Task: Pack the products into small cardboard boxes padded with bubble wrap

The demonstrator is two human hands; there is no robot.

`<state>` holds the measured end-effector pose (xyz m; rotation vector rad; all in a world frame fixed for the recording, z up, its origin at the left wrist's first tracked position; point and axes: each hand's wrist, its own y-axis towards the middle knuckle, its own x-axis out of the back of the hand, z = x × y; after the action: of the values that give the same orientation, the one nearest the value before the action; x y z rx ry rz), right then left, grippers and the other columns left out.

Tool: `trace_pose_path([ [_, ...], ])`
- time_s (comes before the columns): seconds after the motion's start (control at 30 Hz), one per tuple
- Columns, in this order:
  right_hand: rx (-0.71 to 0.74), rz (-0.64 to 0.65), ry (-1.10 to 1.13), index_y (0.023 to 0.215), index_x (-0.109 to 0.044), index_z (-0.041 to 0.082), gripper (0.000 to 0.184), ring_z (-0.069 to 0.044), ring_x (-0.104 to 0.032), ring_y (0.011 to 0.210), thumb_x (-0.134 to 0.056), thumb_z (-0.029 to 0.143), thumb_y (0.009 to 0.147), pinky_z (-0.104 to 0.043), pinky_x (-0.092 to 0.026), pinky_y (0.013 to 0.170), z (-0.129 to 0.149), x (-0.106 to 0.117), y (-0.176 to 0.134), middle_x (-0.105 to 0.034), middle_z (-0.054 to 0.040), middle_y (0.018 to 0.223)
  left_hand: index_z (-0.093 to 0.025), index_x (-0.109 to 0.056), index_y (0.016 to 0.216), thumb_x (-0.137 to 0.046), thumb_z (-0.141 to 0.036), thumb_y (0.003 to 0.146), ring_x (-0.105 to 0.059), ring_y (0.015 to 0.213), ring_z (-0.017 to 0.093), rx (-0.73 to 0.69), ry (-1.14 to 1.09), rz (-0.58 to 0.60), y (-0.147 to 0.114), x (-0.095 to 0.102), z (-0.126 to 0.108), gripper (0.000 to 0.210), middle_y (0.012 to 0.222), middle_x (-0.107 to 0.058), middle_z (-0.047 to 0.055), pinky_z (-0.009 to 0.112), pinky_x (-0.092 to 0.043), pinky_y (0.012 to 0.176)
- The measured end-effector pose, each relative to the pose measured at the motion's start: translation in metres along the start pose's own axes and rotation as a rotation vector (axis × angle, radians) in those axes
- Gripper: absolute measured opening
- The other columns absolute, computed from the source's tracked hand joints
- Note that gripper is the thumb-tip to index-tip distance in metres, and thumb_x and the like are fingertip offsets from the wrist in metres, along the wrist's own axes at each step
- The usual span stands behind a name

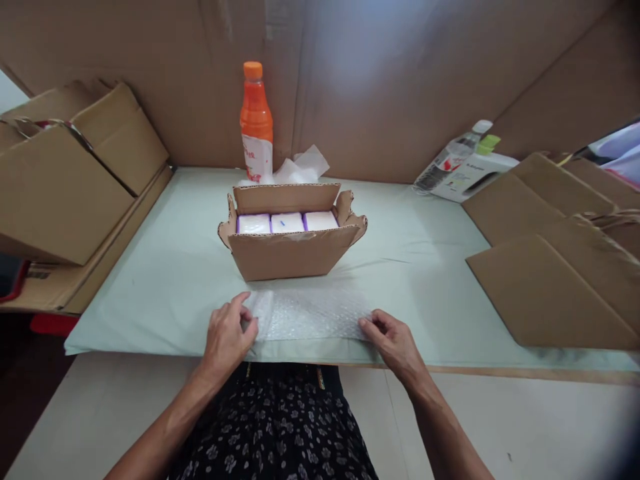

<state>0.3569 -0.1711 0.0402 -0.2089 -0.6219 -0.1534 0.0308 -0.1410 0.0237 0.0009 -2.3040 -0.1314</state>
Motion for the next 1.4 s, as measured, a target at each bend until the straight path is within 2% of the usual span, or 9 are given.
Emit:
trace_pose_path([
  [0.23, -0.123, -0.338, 0.085, 0.063, -0.059, 0.021, 0.033, -0.018, -0.051, 0.061, -0.072, 0.051, 0.071, -0.030, -0.041, 0.058, -0.007, 0.080, -0.012, -0.056, -0.0006, 0.062, -0.018, -0.063, 0.081, -0.059, -0.033, 0.069, -0.052, 0.060, 0.013, 0.373, -0.618, 0.058, 0.009, 0.001, -0.017, 0.020, 0.065, -0.057, -0.003, 0.025, -0.043, 0.058],
  [0.4, -0.019, -0.147, -0.203, 0.062, -0.058, 0.022, 0.039, -0.018, -0.048, 0.056, -0.066, 0.057, 0.078, -0.030, -0.038, 0.052, 0.037, 0.091, -0.019, -0.054, -0.0008, 0.058, -0.019, -0.054, 0.083, -0.065, -0.034, 0.063, -0.050, 0.054, 0.010, 0.456, -0.741, 0.147, 0.009, 0.001, -0.013, 0.026, 0.077, -0.060, -0.002, 0.023, -0.044, 0.049],
  [0.63, 0.247, 0.218, -0.208, 0.062, -0.046, 0.021, 0.040, -0.012, -0.041, 0.053, -0.053, 0.046, 0.093, -0.025, -0.033, 0.049, 0.112, 0.028, -0.025, -0.044, 0.0025, 0.057, -0.020, -0.053, 0.104, -0.068, -0.034, 0.067, -0.045, 0.053, 0.008, 0.484, -0.828, 0.194, 0.000, -0.005, -0.011, 0.043, 0.075, -0.053, -0.005, 0.018, -0.035, 0.041],
  [0.8, 0.294, 0.512, -0.221, 0.072, -0.056, 0.019, 0.028, -0.012, -0.051, 0.061, -0.053, 0.034, 0.095, -0.025, -0.036, 0.057, 0.135, -0.069, -0.023, -0.060, 0.0006, 0.068, -0.018, -0.065, 0.096, -0.060, -0.046, 0.081, -0.055, 0.069, 0.014, 0.421, -0.880, 0.226, -0.011, 0.001, -0.006, 0.032, 0.082, -0.060, 0.001, 0.022, -0.044, 0.056],
  [0.9, 0.371, 0.598, -0.152, 0.100, -0.068, 0.019, 0.018, -0.017, -0.063, 0.086, -0.061, 0.034, 0.092, -0.029, -0.045, 0.076, 0.131, -0.094, -0.021, -0.072, -0.0048, 0.097, -0.018, -0.065, 0.088, -0.054, -0.053, 0.087, -0.055, 0.069, 0.015, 0.418, -0.879, 0.232, -0.011, 0.005, -0.001, 0.037, 0.078, -0.061, 0.001, 0.024, -0.045, 0.059],
  [1.0, 0.309, 0.482, -0.079, 0.104, -0.070, 0.020, 0.027, -0.020, -0.065, 0.092, -0.053, 0.039, 0.096, -0.031, -0.047, 0.080, 0.109, -0.076, -0.017, -0.074, -0.0071, 0.104, -0.018, -0.064, 0.084, -0.066, -0.042, 0.080, -0.055, 0.068, 0.014, 0.372, -0.729, 0.189, -0.008, 0.003, 0.002, 0.025, 0.075, -0.061, 0.000, 0.025, -0.045, 0.064],
  [1.2, 0.061, 0.125, -0.436, 0.081, -0.063, 0.019, 0.030, -0.018, -0.057, 0.061, -0.058, 0.048, 0.089, -0.030, -0.041, 0.059, 0.049, -0.055, -0.014, -0.065, -0.0023, 0.070, -0.019, -0.063, 0.086, -0.064, -0.033, 0.080, -0.057, 0.068, 0.014, 0.323, -0.621, 0.130, -0.019, -0.008, 0.002, 0.015, 0.076, -0.061, -0.001, 0.024, -0.046, 0.064],
  [1.3, 0.190, 0.075, -0.325, 0.070, -0.053, 0.021, 0.028, -0.014, -0.052, 0.056, -0.054, 0.038, 0.092, -0.027, -0.040, 0.055, 0.056, -0.060, -0.020, -0.056, 0.0009, 0.061, -0.020, -0.063, 0.097, -0.062, -0.031, 0.086, -0.062, 0.073, 0.014, 0.181, -0.548, 0.032, -0.023, 0.017, -0.012, 0.015, 0.082, -0.065, 0.001, 0.025, -0.052, 0.066],
  [1.4, 0.400, -0.103, -0.055, 0.091, -0.060, 0.022, 0.015, -0.015, -0.057, 0.064, -0.060, 0.037, 0.092, -0.026, -0.047, 0.058, 0.096, -0.034, -0.016, -0.062, 0.0007, 0.072, -0.023, -0.059, 0.116, -0.068, -0.026, 0.085, -0.066, 0.082, 0.015, -0.122, -0.468, -0.179, -0.007, 0.071, -0.044, 0.033, 0.094, -0.067, 0.002, 0.027, -0.056, 0.073],
])
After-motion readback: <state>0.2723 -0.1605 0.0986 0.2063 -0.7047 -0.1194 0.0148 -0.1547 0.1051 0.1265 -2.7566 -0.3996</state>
